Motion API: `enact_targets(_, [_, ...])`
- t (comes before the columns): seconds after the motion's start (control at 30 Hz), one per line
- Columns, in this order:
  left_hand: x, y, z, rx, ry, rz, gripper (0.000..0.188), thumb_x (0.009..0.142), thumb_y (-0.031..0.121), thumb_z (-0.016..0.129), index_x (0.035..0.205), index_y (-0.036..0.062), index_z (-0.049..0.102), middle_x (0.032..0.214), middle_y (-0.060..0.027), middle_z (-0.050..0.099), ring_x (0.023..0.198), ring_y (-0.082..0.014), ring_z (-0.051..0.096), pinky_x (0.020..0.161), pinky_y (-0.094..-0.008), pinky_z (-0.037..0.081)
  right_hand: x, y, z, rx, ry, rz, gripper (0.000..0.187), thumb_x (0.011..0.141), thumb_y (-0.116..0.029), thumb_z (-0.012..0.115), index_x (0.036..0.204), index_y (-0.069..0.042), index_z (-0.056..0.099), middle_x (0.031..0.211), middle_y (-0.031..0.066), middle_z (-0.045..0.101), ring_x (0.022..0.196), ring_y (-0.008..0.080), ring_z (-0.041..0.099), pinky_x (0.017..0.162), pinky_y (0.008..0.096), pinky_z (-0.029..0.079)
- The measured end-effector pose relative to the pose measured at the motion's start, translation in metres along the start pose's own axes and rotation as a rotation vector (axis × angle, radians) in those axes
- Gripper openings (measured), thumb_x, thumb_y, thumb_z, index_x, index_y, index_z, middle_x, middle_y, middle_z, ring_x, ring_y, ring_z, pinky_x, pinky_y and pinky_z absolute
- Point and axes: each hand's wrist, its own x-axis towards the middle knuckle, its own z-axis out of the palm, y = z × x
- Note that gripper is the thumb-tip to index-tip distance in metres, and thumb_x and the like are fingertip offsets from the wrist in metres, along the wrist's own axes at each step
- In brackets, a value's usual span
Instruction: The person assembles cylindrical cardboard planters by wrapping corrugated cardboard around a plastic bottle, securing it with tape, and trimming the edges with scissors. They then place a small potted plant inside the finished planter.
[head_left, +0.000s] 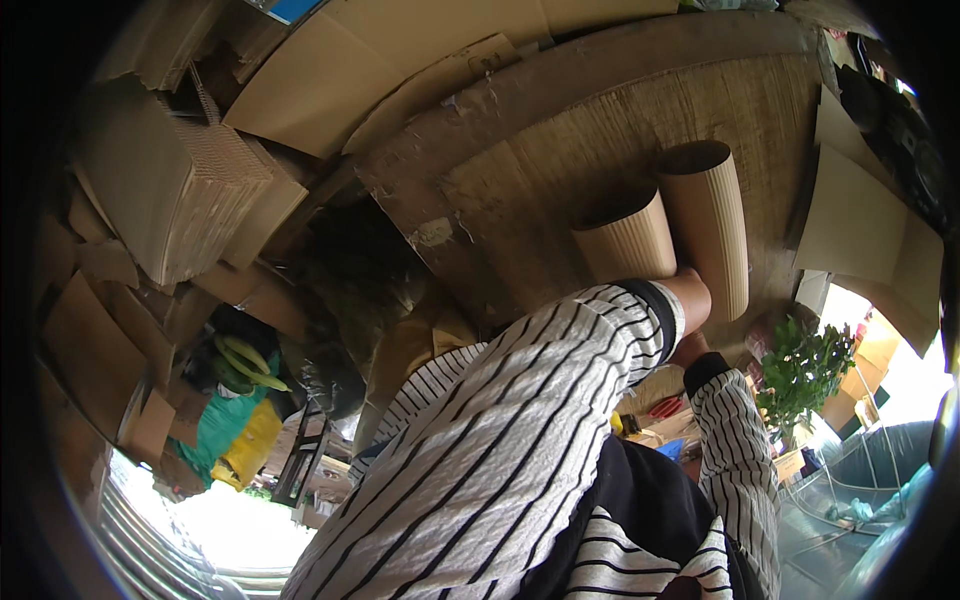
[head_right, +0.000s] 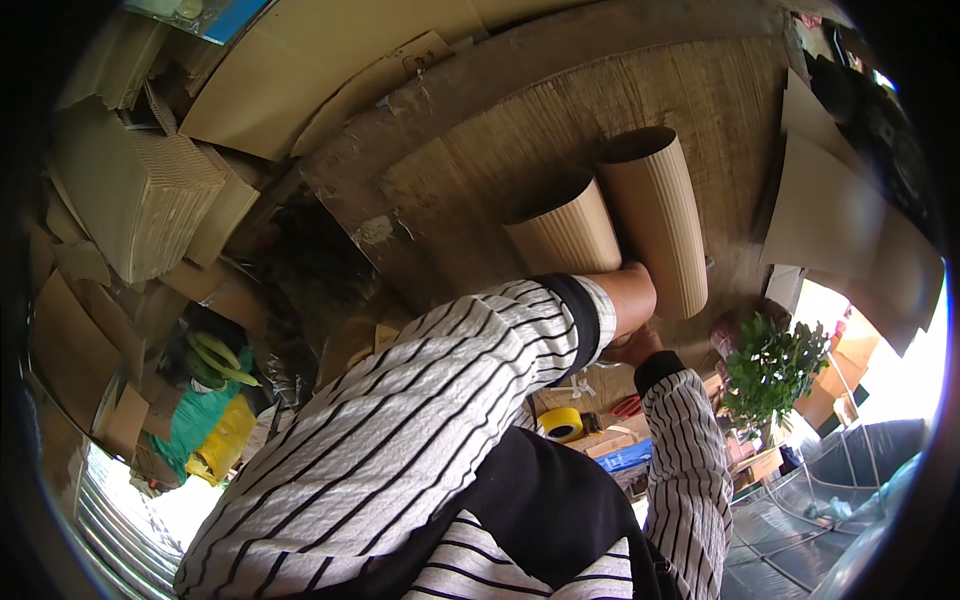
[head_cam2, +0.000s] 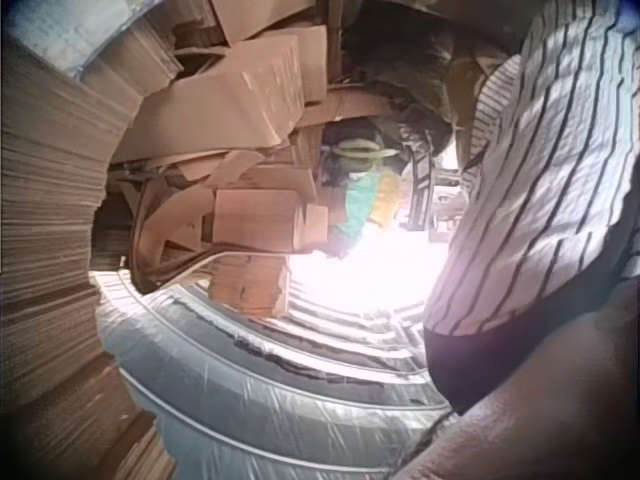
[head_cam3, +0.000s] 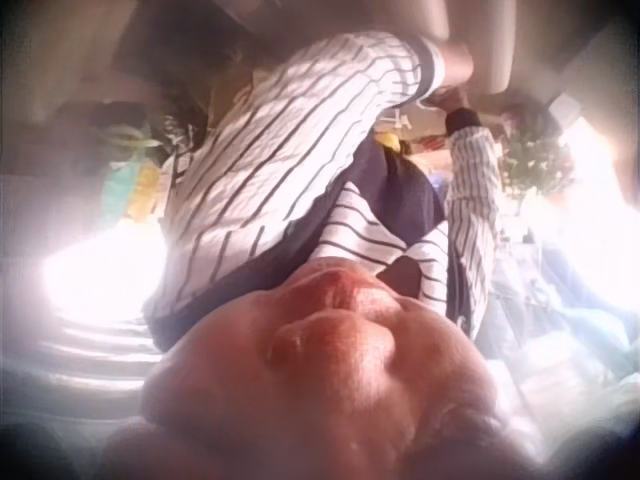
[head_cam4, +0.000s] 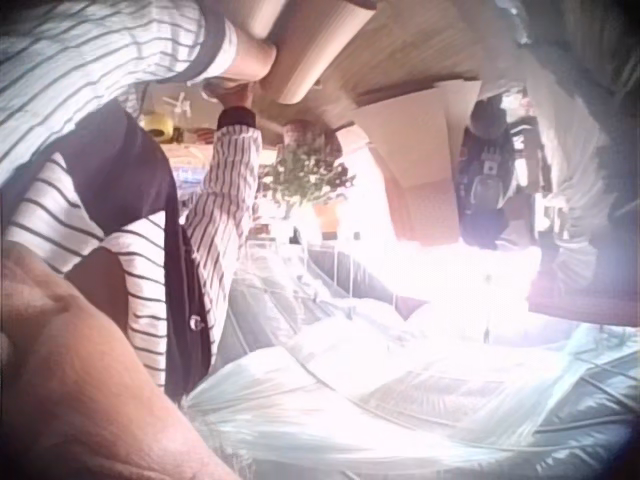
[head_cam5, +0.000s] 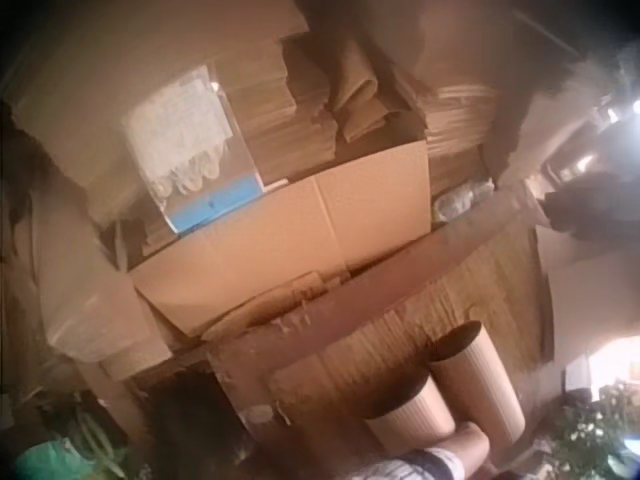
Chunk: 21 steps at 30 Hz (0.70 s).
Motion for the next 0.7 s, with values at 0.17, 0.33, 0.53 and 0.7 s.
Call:
enact_targets(0.17, [-0.011, -0.002, -0.002, 0.015, 0.009, -0.017, 0.079, 0.058, 0.058, 0.084, 0.116, 0.007, 0.068, 0.123, -0.014, 0.066, 0.114, -0.0284, 0.062, 0.098, -0.0438, 0.046, -0.023, -0.036, 0.061, 0.215, -0.15, 0.009, 0.105, 0.067, -0.049, 0.083, 0.15, -0.016, 0.028, 0.151, 0.0032, 0.044, 0.141, 0.0222, 0.037, 0.119, 0.0407, 0.027])
enact_targets(0.33, [-0.021, 0.001, -0.001, 0.015, 0.029, -0.007, 0.077, 0.059, 0.058, 0.083, 0.115, 0.0068, 0.069, 0.122, -0.014, 0.067, 0.113, -0.0282, 0.063, 0.098, -0.0434, 0.046, -0.026, -0.037, 0.04, -0.918, -0.104, -0.436, 0.133, 0.036, -0.014, 0.1, 0.147, -0.012, 0.026, 0.144, 0.0069, 0.049, 0.133, 0.0217, 0.047, 0.112, 0.0415, 0.039])
enact_targets(0.53, [-0.029, -0.012, -0.002, -0.02, 0.068, -0.049, 0.076, 0.06, 0.059, 0.082, 0.113, 0.0067, 0.071, 0.12, -0.014, 0.068, 0.112, -0.028, 0.063, 0.097, -0.043, 0.047, -0.082, -0.04, 0.139, -1.425, 0.649, -0.484, 0.118, 0.053, -0.043, 0.092, 0.146, -0.003, 0.032, 0.145, 0.021, 0.045, 0.136, 0.0372, 0.04, 0.113, 0.0469, 0.033])
enact_targets(0.7, [-0.032, -0.017, -0.004, -0.027, 0.078, -0.035, 0.074, 0.061, 0.06, 0.081, 0.111, 0.0065, 0.072, 0.119, -0.014, 0.068, 0.11, -0.0278, 0.064, 0.096, -0.0426, 0.048, -0.067, -0.014, 0.146, -1.45, 0.874, -0.643, 0.089, 0.082, -0.034, 0.069, 0.146, 0.008, 0.023, 0.146, 0.0299, 0.037, 0.135, 0.0444, 0.036, 0.113, 0.0536, 0.027])
